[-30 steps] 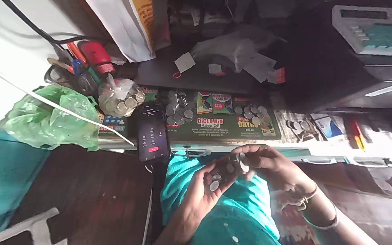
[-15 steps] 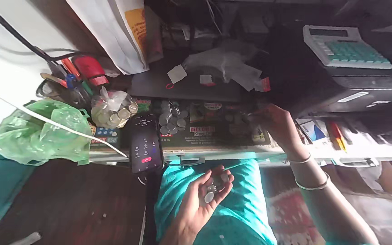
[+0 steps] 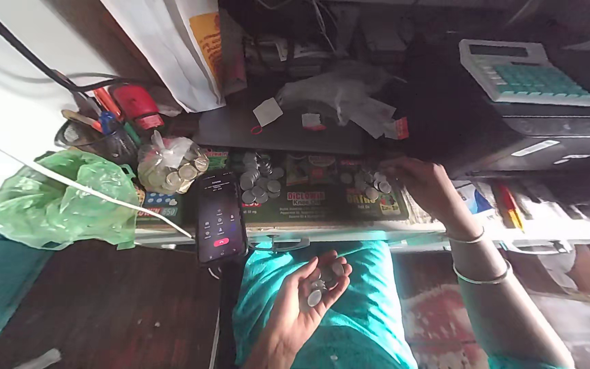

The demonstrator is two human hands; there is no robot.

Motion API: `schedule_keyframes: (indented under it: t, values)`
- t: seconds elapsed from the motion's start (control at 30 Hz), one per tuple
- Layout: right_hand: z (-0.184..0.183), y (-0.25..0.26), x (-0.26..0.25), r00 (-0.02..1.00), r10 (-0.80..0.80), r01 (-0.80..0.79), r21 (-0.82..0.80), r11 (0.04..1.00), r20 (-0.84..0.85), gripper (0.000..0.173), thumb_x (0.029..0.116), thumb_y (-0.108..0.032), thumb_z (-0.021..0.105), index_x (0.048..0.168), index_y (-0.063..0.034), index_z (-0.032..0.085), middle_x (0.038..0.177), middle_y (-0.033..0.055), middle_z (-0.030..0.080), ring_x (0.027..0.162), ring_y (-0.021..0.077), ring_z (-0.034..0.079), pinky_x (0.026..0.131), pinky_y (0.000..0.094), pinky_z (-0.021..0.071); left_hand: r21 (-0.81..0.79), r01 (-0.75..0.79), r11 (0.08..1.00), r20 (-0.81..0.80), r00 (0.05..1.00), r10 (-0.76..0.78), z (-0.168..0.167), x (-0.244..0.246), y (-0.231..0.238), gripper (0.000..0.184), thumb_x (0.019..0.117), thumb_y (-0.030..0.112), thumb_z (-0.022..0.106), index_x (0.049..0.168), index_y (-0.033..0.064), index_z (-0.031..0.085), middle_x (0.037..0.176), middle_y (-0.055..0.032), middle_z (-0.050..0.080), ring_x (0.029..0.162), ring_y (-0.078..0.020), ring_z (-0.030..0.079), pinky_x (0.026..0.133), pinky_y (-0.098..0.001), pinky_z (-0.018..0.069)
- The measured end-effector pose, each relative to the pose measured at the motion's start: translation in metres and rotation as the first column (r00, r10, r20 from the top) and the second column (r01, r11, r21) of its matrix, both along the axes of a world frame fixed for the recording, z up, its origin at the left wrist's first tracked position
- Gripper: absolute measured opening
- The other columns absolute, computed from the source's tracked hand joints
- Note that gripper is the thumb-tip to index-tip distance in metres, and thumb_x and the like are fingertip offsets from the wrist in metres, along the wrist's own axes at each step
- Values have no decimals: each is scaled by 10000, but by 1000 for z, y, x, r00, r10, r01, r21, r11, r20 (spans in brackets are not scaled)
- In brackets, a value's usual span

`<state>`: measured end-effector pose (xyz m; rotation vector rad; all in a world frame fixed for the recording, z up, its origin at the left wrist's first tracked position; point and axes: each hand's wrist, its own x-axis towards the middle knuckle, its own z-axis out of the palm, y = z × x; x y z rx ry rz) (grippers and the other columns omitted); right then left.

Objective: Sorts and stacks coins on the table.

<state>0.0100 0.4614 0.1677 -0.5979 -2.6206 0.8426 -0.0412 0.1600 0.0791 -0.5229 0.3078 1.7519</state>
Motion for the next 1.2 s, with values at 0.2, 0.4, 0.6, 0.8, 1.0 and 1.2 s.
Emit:
schedule_keyframes:
  t: [0.2,0.4,0.6,0.8,1.0,1.2]
  values:
    - [3,0,2,999,-3,7,120,993,-36,196,1040,-127,565,1158,-106,721,887,60,716,686,154,657,652,394,564,0,2,1000,-1,1000,-2,0,0,0,458,1100,199,301,1210,-64,661,1147,-220,717,1078,-327,718,953,-412,596]
    - [1,-9,0,997,69,-62,276,959,-15,235,1036,-140,562,1182,-64,730,1083,135,735,958,283,712,847,532,560,25,22,999,-12,1000,-22,3,0,2,455,1101,197,297,1233,-59,649,1174,-221,707,1103,-333,707,975,-422,583]
    - [0,-67,21,962,269,-248,254,935,-53,266,988,-291,622,1057,-86,777,1025,80,743,954,176,699,840,355,571,35,36,999,-43,998,-35,6,-3,3,464,1109,214,288,1250,-49,643,1192,-217,703,1133,-340,694,983,-436,578]
    - [-29,-114,36,803,575,-596,211,775,155,165,940,-191,669,1046,-102,760,982,106,652,945,275,635,816,352,562,-19,27,999,-62,998,-28,6,-2,6,416,1096,205,355,1203,-32,679,1071,-196,729,986,-301,736,902,-421,608]
    - [-8,-85,29,885,457,-465,134,875,84,179,978,-235,640,962,-89,742,924,62,723,846,151,686,773,277,569,48,44,998,-47,998,-42,8,-2,7,461,1105,206,294,1253,-43,653,1199,-205,709,1131,-320,699,990,-435,570]
    - [-5,-68,13,981,187,-157,358,920,-52,249,976,-273,651,1054,-72,777,1062,115,724,1023,267,670,885,442,539,32,43,999,-24,999,-43,15,-3,9,463,1112,215,285,1260,-47,637,1192,-219,707,1134,-332,698,993,-437,572]
